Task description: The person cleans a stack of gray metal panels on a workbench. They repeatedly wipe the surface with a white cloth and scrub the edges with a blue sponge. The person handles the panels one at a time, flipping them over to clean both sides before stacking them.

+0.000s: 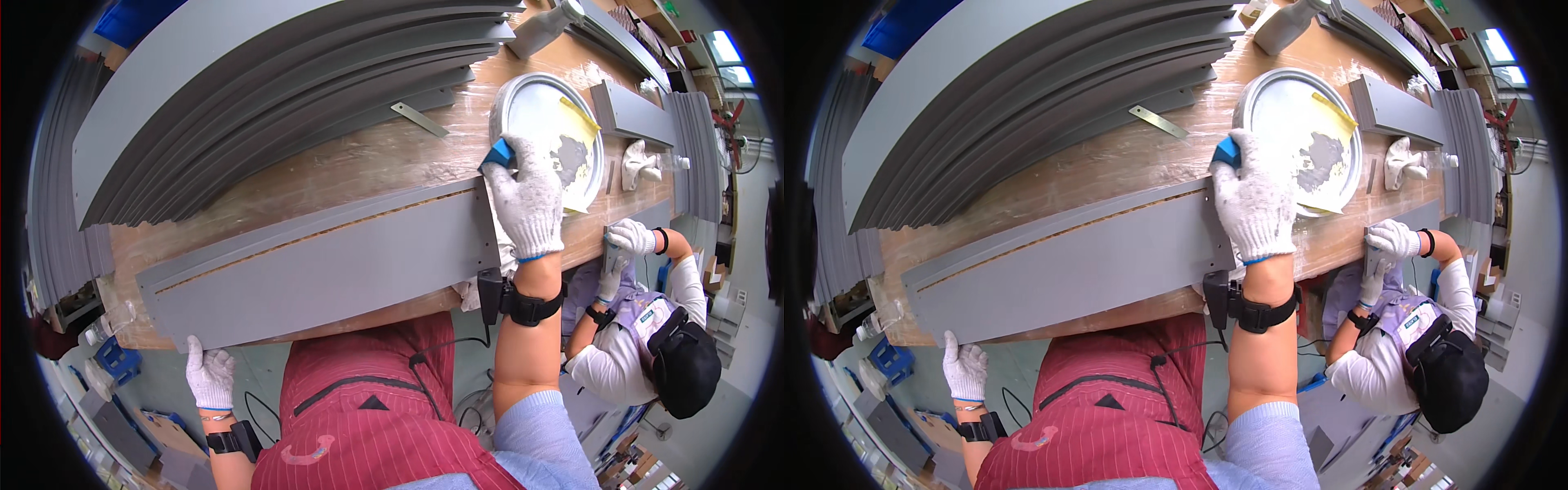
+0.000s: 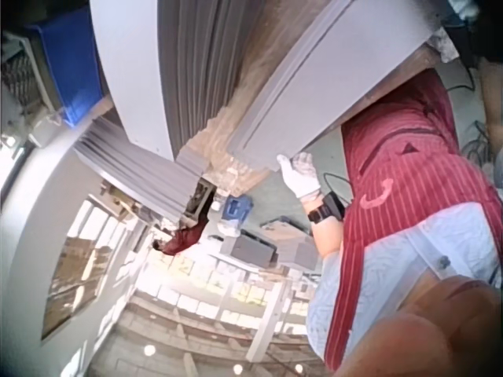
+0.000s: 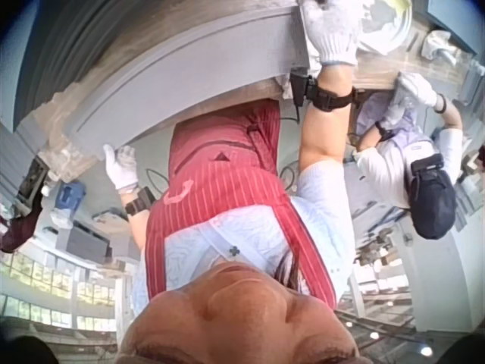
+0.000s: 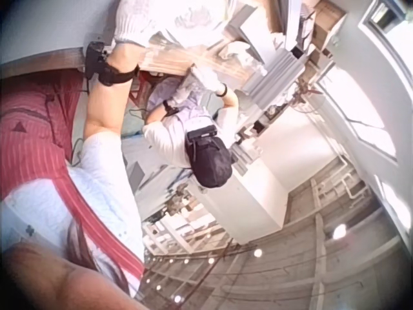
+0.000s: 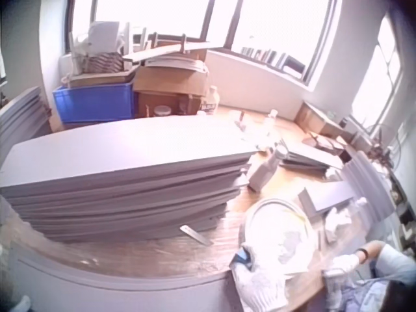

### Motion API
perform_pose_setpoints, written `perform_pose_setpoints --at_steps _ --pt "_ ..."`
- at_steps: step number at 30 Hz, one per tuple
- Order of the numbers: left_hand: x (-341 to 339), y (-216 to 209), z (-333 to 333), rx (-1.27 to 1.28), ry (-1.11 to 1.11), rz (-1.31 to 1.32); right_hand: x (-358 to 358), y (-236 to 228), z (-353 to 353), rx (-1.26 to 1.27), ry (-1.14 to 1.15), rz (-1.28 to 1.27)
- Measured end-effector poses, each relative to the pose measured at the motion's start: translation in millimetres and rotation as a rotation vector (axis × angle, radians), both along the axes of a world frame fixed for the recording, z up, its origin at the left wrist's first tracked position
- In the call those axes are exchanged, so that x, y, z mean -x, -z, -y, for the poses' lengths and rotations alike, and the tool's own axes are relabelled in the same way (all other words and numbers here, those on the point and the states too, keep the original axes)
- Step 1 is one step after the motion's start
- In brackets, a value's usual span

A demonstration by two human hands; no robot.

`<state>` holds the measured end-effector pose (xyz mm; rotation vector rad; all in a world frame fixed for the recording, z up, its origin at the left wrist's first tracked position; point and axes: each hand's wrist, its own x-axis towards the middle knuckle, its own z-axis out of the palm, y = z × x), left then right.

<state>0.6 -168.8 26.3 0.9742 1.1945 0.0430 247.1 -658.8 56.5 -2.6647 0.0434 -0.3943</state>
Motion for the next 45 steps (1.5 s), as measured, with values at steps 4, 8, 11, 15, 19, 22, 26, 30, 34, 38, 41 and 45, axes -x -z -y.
perform_pose_setpoints --at_steps 4,8,11,15,19,22,26,30,34,38,41,45 --pt "-3.6 -2.6 4.9 0.002 0.005 0.009 0.7 -1.4 25.2 -0.342 0.12 -0.149" --pt "-4.5 -1.2 4.4 -0.029 0.017 -0.004 8.0 7.5 17.9 -0.401 0.107 -0.155" --pt "-5.4 -2.4 4.9 -0.035 0.03 -0.015 23.3 10.0 14.5 -0.534 0.177 -0.182" --pt "-9.3 -7.1 10.6 -0.039 0.007 -0.035 63.0 12.4 23.3 -0.67 0.28 -0.246" --pt "-14.2 -11.2 16.4 -0.045 0.026 -0.042 76.9 6.2 28.5 -0.691 0.31 -0.222" --pt "-12.0 -7.4 10.9 -0.045 0.039 -0.031 65.3 8.6 23.6 -0.621 0.301 -0.203" --pt "-9.5 -6.5 6.7 -0.012 0.046 -0.017 79.3 3.1 17.6 -0.549 0.291 -0.199" --pt "-7.9 -7.3 7.1 -0.026 0.069 -0.015 134.2 7.9 23.9 -0.623 0.306 -0.157" --pt "-8.7 -9.6 7.9 -0.022 0.107 -0.013 168.7 2.3 19.8 -0.826 0.477 -0.161" --pt "-8.9 -4.9 1.5 0.009 0.072 0.007 171.0 18.6 -1.5 -1.103 0.577 0.034" --pt "-7.8 -3.8 -1.3 -0.011 0.046 -0.021 173.4 43.5 -11.2 -1.108 0.611 0.087" --pt "-6.5 -6.3 -3.3 0.033 0.104 0.016 173.5 47.5 -14.7 -1.065 0.674 0.21"
